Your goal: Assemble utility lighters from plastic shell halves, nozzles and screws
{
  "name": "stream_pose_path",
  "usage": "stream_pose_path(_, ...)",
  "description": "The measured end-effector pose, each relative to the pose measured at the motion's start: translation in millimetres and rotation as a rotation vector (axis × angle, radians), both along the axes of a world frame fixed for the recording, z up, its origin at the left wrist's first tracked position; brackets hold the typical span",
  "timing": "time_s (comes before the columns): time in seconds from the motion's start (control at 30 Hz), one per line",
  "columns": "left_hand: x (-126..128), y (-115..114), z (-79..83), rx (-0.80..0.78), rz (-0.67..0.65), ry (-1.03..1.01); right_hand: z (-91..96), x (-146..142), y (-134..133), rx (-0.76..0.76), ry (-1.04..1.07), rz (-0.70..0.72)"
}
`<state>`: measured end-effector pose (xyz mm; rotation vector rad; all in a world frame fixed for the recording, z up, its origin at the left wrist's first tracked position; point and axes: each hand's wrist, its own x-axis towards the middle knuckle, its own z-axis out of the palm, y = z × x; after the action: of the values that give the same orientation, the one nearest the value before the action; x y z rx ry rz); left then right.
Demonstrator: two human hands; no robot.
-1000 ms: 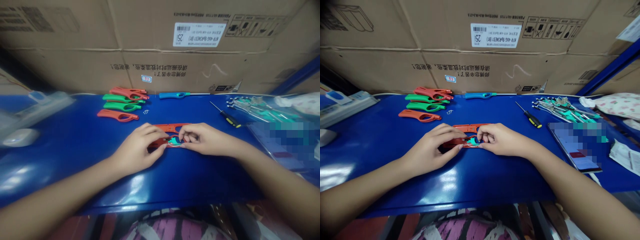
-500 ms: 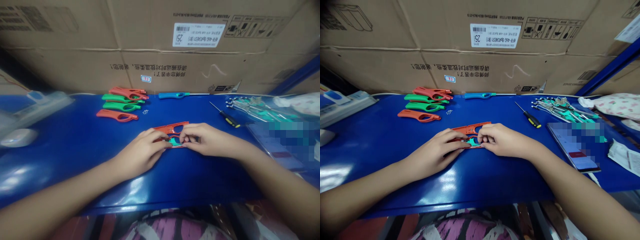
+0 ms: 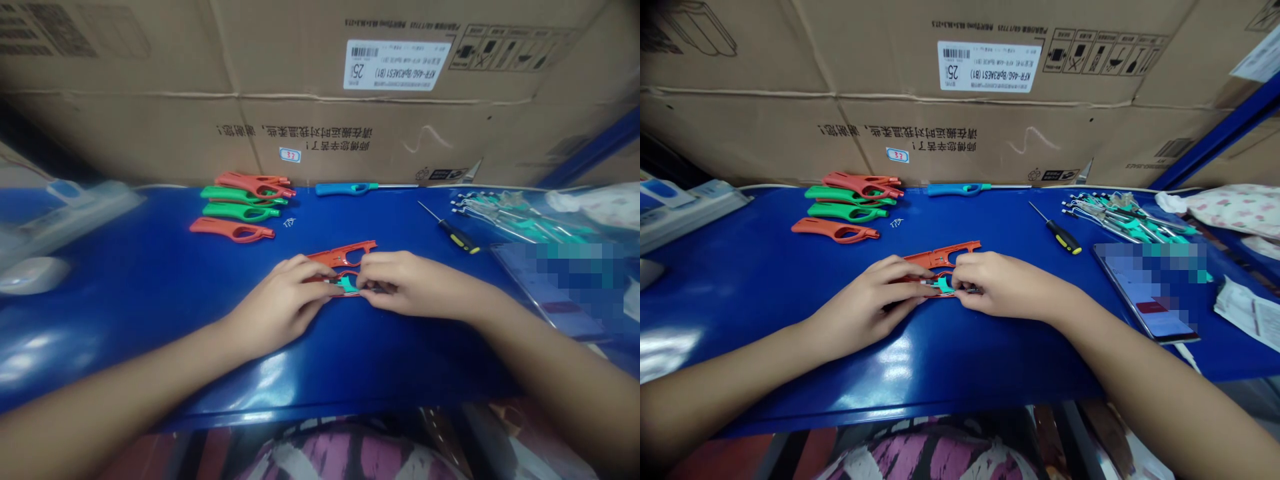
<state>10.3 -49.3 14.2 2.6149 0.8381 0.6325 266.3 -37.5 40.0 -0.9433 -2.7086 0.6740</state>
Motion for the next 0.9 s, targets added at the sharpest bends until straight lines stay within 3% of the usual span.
stream_pose_path(0.4, 1.1, -1.0, -1.6, 0.006, -0.005, 0.01, -1.6, -6.0, -0.8, -0.024, 0.072, -0.059)
stream_pose_path(0.9, 1.3, -1.5, -0.7, 0.01, -0.014, 0.02, 0.4, -2.9, -1.6, -0.04, 0.051, -0.031)
